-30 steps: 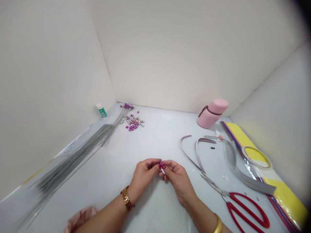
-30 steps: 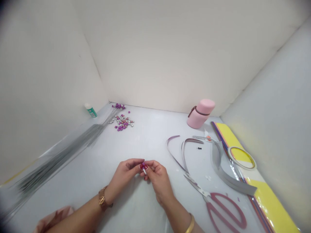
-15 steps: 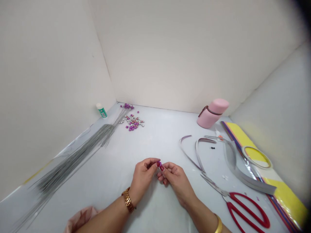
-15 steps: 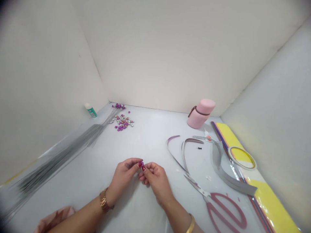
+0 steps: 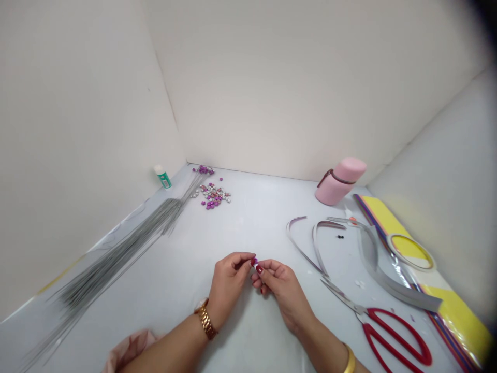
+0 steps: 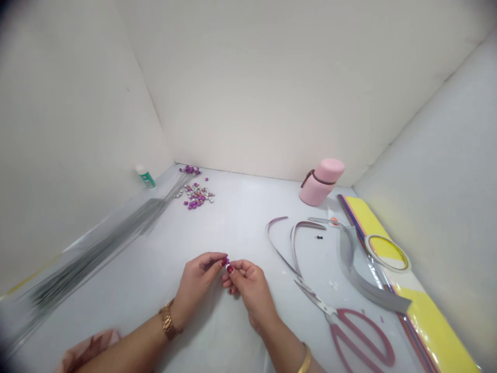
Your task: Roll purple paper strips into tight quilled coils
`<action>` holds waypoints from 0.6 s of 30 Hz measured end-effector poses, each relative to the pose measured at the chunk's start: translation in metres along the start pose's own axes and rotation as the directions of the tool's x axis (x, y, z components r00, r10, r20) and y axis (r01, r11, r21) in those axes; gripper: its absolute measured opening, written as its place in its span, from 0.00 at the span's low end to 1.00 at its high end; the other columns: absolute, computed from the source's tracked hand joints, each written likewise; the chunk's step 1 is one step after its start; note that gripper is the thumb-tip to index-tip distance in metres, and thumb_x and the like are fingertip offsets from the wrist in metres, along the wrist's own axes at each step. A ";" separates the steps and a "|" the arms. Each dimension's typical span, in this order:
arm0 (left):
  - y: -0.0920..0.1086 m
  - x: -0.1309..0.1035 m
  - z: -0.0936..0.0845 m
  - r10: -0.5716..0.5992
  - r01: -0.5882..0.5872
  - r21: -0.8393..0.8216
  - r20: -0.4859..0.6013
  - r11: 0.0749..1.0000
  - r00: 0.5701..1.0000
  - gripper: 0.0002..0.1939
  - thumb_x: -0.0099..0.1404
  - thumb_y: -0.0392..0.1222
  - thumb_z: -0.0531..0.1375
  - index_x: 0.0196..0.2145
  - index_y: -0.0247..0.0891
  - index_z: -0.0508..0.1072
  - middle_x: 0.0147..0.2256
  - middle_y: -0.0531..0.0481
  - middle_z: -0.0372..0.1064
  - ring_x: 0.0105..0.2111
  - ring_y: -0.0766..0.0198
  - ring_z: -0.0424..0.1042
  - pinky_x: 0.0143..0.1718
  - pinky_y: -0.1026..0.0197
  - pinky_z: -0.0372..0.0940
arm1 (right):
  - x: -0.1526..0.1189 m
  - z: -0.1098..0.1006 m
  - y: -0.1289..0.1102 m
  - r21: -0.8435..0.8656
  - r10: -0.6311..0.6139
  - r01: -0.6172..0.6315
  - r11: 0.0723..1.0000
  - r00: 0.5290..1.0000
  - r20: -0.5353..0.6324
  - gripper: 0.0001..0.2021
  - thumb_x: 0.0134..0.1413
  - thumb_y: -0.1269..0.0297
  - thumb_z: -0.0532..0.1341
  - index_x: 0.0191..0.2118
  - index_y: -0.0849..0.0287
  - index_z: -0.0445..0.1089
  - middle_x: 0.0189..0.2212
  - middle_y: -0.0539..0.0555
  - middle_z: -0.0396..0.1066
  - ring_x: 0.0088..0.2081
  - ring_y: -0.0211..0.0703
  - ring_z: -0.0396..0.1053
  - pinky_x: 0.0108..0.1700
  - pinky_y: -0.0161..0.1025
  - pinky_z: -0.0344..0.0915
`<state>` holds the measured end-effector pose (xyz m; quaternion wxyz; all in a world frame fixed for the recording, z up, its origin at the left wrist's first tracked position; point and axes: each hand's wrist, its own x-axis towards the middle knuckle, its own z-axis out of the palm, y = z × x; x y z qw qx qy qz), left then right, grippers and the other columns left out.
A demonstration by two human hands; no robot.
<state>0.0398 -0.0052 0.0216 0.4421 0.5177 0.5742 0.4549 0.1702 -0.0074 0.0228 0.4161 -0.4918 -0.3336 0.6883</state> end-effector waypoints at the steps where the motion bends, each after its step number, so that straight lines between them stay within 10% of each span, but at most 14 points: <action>1: 0.000 -0.001 0.000 0.035 -0.034 0.026 -0.011 0.999 0.999 0.08 0.56 0.35 0.56 0.32 0.37 0.75 0.31 0.48 0.74 0.31 0.63 0.71 0.34 0.62 0.65 | 0.000 0.000 0.000 0.023 0.014 -0.014 1.000 1.000 0.001 0.06 0.43 0.65 0.63 0.27 0.63 0.69 0.20 0.51 0.71 0.20 0.33 0.64 0.22 0.30 0.55; 12: 0.002 -0.005 -0.004 0.299 -0.312 0.163 0.098 0.936 0.949 0.10 0.57 0.31 0.55 0.34 0.41 0.74 0.33 0.50 0.74 0.34 0.63 0.71 0.39 0.61 0.64 | 0.000 -0.002 -0.004 0.211 0.087 -0.091 0.973 0.996 0.028 0.09 0.42 0.62 0.64 0.27 0.63 0.70 0.20 0.50 0.69 0.21 0.31 0.64 0.23 0.28 0.57; 18: 0.003 -0.004 -0.001 0.078 -0.075 -0.036 0.111 0.997 0.991 0.10 0.58 0.38 0.56 0.37 0.39 0.73 0.37 0.47 0.73 0.37 0.61 0.71 0.41 0.60 0.65 | 0.000 -0.002 -0.006 0.197 0.062 -0.062 0.979 0.998 0.004 0.09 0.40 0.63 0.65 0.28 0.63 0.71 0.21 0.51 0.70 0.21 0.32 0.64 0.23 0.29 0.58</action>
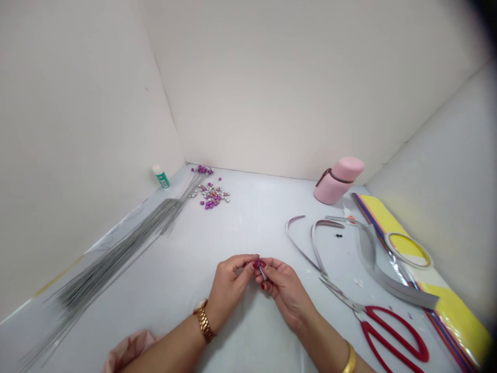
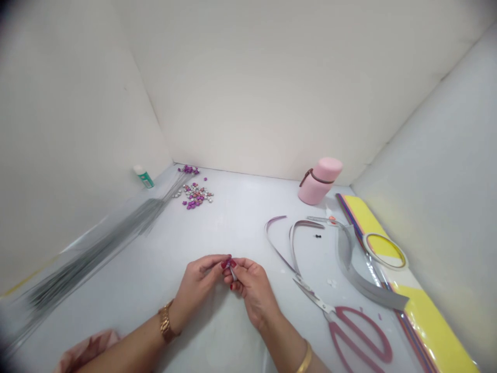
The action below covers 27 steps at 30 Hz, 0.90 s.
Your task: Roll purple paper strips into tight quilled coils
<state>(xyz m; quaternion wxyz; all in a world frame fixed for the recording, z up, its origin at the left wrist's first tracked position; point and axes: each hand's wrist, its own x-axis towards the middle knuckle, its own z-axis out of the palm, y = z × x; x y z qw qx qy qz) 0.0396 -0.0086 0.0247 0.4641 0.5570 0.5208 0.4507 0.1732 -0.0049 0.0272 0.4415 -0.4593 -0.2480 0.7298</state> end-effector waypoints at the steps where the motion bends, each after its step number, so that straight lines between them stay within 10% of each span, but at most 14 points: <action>1: 0.000 0.001 0.001 -0.067 0.066 -0.080 -0.008 0.995 0.998 0.11 0.58 0.40 0.56 0.38 0.38 0.73 0.38 0.46 0.73 0.37 0.61 0.71 0.40 0.60 0.65 | 0.000 0.001 0.000 -0.010 -0.009 0.009 1.000 1.000 -0.004 0.09 0.40 0.63 0.65 0.28 0.63 0.71 0.22 0.52 0.71 0.21 0.32 0.64 0.23 0.29 0.58; 11: 0.004 0.003 0.004 -0.197 0.187 -0.256 -0.011 0.948 0.980 0.08 0.56 0.41 0.58 0.29 0.32 0.72 0.24 0.49 0.70 0.25 0.65 0.68 0.30 0.63 0.63 | -0.001 0.003 0.004 -0.214 -0.148 0.138 0.967 0.988 -0.032 0.10 0.43 0.60 0.63 0.25 0.63 0.69 0.19 0.52 0.71 0.22 0.36 0.64 0.24 0.32 0.57; 27: 0.003 -0.001 0.001 -0.009 0.015 0.059 -0.096 0.998 0.995 0.07 0.57 0.40 0.55 0.29 0.39 0.73 0.29 0.48 0.71 0.30 0.61 0.68 0.36 0.59 0.62 | -0.004 0.003 0.003 -0.304 -0.163 0.164 0.938 0.986 0.028 0.10 0.46 0.59 0.61 0.28 0.61 0.71 0.20 0.51 0.69 0.22 0.36 0.63 0.25 0.32 0.57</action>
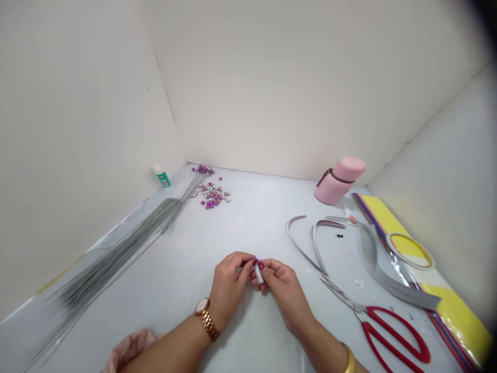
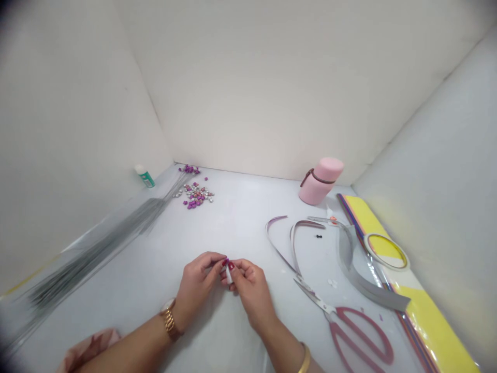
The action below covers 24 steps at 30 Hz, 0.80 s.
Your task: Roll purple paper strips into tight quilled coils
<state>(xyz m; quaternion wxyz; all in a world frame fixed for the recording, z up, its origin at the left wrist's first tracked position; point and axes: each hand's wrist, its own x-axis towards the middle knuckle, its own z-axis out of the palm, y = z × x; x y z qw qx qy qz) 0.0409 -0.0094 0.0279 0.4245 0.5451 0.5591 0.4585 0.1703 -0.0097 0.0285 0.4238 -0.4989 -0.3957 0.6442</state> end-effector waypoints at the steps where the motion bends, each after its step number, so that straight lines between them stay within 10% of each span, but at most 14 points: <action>1: 0.001 0.000 -0.001 0.029 -0.029 0.021 0.009 0.999 1.000 0.07 0.57 0.39 0.56 0.30 0.40 0.74 0.29 0.48 0.72 0.32 0.60 0.68 0.39 0.58 0.61 | 0.000 0.000 0.000 0.016 -0.001 0.001 1.000 1.000 0.000 0.10 0.46 0.59 0.60 0.28 0.61 0.71 0.19 0.50 0.68 0.21 0.35 0.61 0.25 0.32 0.56; 7: 0.001 -0.001 -0.001 0.176 -0.185 0.082 0.110 0.979 0.978 0.10 0.58 0.37 0.55 0.35 0.42 0.75 0.40 0.46 0.72 0.41 0.58 0.68 0.46 0.57 0.60 | 0.003 -0.002 0.002 0.076 0.024 -0.020 0.997 0.999 -0.045 0.10 0.45 0.58 0.61 0.28 0.61 0.70 0.16 0.47 0.63 0.18 0.33 0.57 0.22 0.31 0.53; 14: -0.003 0.005 0.001 -0.121 0.155 -0.283 0.132 0.947 0.984 0.07 0.56 0.41 0.57 0.31 0.35 0.70 0.25 0.50 0.69 0.24 0.65 0.69 0.28 0.63 0.65 | 0.004 -0.003 0.002 0.052 0.003 -0.003 0.999 1.000 -0.013 0.10 0.46 0.61 0.61 0.32 0.62 0.71 0.19 0.51 0.69 0.21 0.36 0.61 0.25 0.32 0.55; 24: -0.001 0.009 0.003 -0.225 0.292 -0.350 0.222 0.890 0.949 0.10 0.53 0.42 0.60 0.30 0.32 0.72 0.18 0.53 0.67 0.20 0.66 0.67 0.24 0.64 0.62 | 0.001 0.000 -0.001 0.047 -0.041 0.041 0.998 0.999 0.002 0.10 0.46 0.59 0.61 0.33 0.59 0.65 0.18 0.49 0.69 0.21 0.36 0.63 0.24 0.32 0.56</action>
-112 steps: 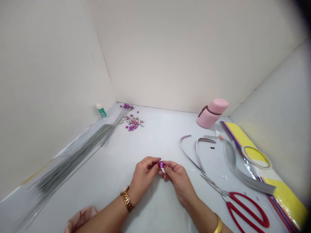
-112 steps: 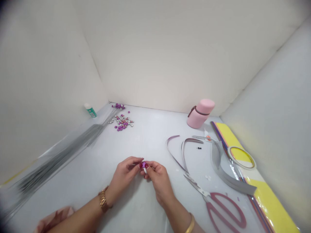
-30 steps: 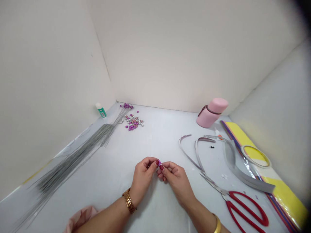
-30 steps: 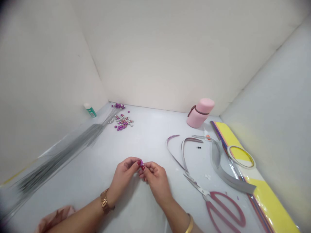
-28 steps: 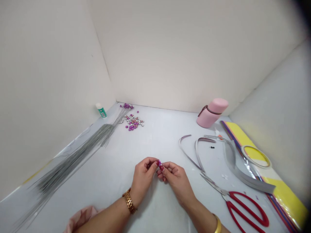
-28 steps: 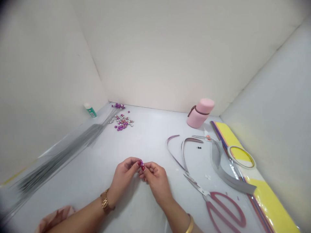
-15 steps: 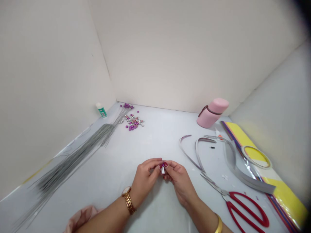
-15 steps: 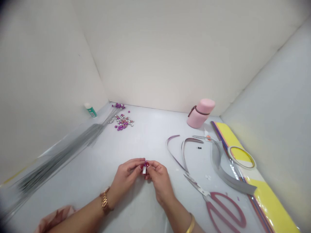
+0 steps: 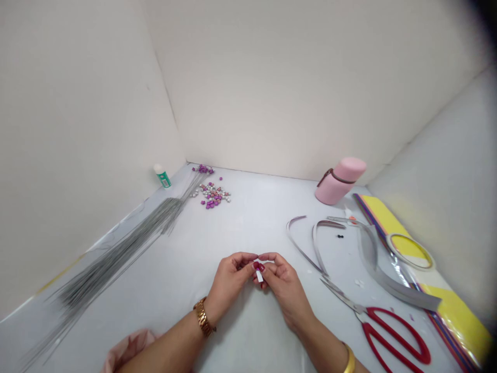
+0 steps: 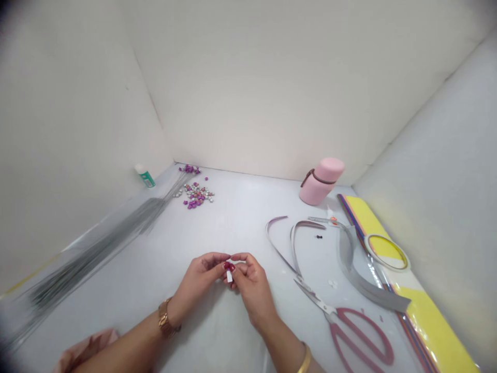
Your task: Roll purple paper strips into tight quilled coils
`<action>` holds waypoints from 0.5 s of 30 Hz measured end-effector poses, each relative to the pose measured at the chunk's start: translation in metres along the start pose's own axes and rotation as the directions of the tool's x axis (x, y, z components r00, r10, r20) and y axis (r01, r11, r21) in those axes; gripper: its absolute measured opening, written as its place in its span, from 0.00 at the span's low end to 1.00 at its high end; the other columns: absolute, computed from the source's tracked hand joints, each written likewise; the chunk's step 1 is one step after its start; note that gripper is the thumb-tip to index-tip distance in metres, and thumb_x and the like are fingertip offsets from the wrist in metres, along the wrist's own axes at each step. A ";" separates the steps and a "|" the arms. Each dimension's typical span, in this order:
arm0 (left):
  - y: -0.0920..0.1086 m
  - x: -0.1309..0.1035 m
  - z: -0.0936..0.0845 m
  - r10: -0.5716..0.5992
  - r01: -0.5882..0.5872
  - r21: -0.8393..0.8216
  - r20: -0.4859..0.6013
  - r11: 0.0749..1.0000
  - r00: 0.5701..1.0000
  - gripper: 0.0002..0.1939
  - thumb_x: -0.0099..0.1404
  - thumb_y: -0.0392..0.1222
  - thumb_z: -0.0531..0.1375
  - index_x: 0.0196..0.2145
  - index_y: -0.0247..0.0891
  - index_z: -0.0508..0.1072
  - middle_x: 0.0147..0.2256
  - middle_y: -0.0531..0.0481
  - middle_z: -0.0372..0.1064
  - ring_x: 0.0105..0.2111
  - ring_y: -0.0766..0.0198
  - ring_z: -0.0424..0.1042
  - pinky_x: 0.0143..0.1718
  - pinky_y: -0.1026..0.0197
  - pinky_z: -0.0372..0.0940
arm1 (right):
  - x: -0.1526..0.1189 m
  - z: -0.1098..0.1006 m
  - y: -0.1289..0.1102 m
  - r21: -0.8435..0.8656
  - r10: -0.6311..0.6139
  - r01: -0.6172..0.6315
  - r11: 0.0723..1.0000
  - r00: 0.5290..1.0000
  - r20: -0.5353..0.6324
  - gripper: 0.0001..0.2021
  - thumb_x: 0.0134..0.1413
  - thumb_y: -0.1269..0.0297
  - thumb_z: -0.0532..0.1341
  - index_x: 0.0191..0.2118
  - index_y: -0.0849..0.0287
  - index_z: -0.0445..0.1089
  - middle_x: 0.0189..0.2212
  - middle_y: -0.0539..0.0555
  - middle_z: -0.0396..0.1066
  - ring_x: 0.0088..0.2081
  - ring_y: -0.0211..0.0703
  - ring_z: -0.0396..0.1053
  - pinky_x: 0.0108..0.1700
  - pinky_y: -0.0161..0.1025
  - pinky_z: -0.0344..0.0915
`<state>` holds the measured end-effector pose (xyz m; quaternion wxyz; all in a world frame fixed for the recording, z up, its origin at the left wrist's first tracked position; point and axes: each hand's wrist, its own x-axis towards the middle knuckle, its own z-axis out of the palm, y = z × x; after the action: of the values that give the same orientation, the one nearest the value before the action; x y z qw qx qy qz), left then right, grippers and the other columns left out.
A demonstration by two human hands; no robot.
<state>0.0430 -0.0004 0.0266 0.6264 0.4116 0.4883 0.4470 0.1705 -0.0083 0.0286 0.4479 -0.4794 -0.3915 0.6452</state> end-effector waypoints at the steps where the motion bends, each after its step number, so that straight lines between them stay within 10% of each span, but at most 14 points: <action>1: 0.000 0.000 0.000 -0.002 0.002 -0.010 -0.006 1.000 1.000 0.10 0.53 0.42 0.60 0.30 0.31 0.72 0.17 0.53 0.67 0.20 0.66 0.67 0.24 0.64 0.61 | 0.000 0.000 0.000 0.006 -0.003 0.003 1.000 1.000 0.003 0.11 0.47 0.58 0.60 0.35 0.59 0.64 0.19 0.49 0.69 0.21 0.37 0.63 0.25 0.33 0.57; 15: -0.004 -0.003 0.000 0.029 -0.032 -0.017 -0.165 0.999 0.986 0.06 0.53 0.39 0.60 0.27 0.33 0.70 0.21 0.52 0.67 0.21 0.69 0.65 0.25 0.65 0.60 | 0.001 -0.001 0.007 -0.081 0.079 -0.075 0.994 0.995 0.052 0.06 0.48 0.63 0.59 0.28 0.62 0.66 0.21 0.52 0.70 0.22 0.35 0.64 0.24 0.32 0.57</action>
<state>0.0435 -0.0041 0.0238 0.5809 0.3744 0.5276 0.4940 0.1699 -0.0095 0.0221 0.3921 -0.4935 -0.4102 0.6591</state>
